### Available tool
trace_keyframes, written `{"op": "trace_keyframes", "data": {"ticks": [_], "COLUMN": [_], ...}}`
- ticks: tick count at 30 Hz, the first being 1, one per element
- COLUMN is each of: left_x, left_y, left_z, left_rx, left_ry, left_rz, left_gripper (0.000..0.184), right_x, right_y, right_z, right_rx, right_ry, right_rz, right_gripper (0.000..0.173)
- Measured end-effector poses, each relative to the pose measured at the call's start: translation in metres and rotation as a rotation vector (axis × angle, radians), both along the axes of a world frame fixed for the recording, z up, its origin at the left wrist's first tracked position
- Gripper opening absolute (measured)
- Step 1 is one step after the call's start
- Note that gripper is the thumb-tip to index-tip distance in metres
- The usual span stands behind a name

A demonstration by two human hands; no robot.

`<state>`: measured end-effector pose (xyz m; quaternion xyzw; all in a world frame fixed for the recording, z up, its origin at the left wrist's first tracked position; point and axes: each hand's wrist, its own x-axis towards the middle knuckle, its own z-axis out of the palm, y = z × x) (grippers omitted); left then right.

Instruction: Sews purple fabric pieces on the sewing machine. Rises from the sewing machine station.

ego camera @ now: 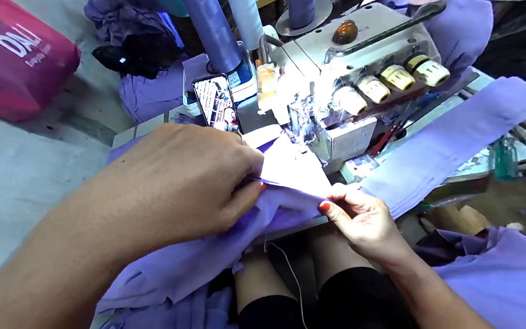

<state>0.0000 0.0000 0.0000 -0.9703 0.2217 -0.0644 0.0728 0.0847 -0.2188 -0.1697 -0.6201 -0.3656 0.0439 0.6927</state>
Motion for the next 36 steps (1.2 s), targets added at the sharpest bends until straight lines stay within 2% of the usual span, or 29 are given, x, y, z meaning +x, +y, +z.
{"op": "trace_keyframes", "data": {"ticks": [9,13,15,19,22,27,30,33,36], "left_x": [0.027,0.029,0.030,0.036,0.042,0.059,0.068,0.071,0.071], "left_y": [-0.004,-0.001,-0.003,-0.005,-0.008,-0.012,-0.007,-0.006,0.008], "left_z": [-0.015,-0.010,-0.010,-0.020,-0.030,-0.043,-0.054,-0.055,-0.056], "left_rx": [0.008,-0.128,-0.128,-0.073,-0.084,-0.121,-0.149,-0.202,-0.185], "left_ry": [0.047,0.216,0.245,0.176,0.130,0.204,0.170,0.207,0.175], "left_rz": [0.053,0.063,0.057,0.027,0.019,0.011,-0.021,0.053,0.110], "left_gripper": [0.040,0.023,0.023,0.032,0.031,0.029,0.031,0.030,0.038], "right_x": [0.019,0.016,0.014,0.013,0.015,0.021,0.024,0.027,0.030], "right_y": [0.014,0.009,0.008,0.009,0.013,0.019,0.022,0.025,0.027], "right_z": [-0.016,-0.006,-0.003,-0.010,-0.013,-0.015,-0.015,-0.012,-0.007], "right_rx": [-0.010,-0.019,-0.016,-0.011,0.001,0.011,0.014,0.009,0.006], "right_ry": [0.008,-0.013,-0.008,0.015,0.038,0.052,0.070,0.138,0.217], "right_rz": [0.003,0.024,0.012,-0.006,-0.001,0.008,0.009,0.028,0.067], "right_gripper": [0.005,0.009,0.011,0.009,0.006,0.002,0.004,0.011,0.013]}}
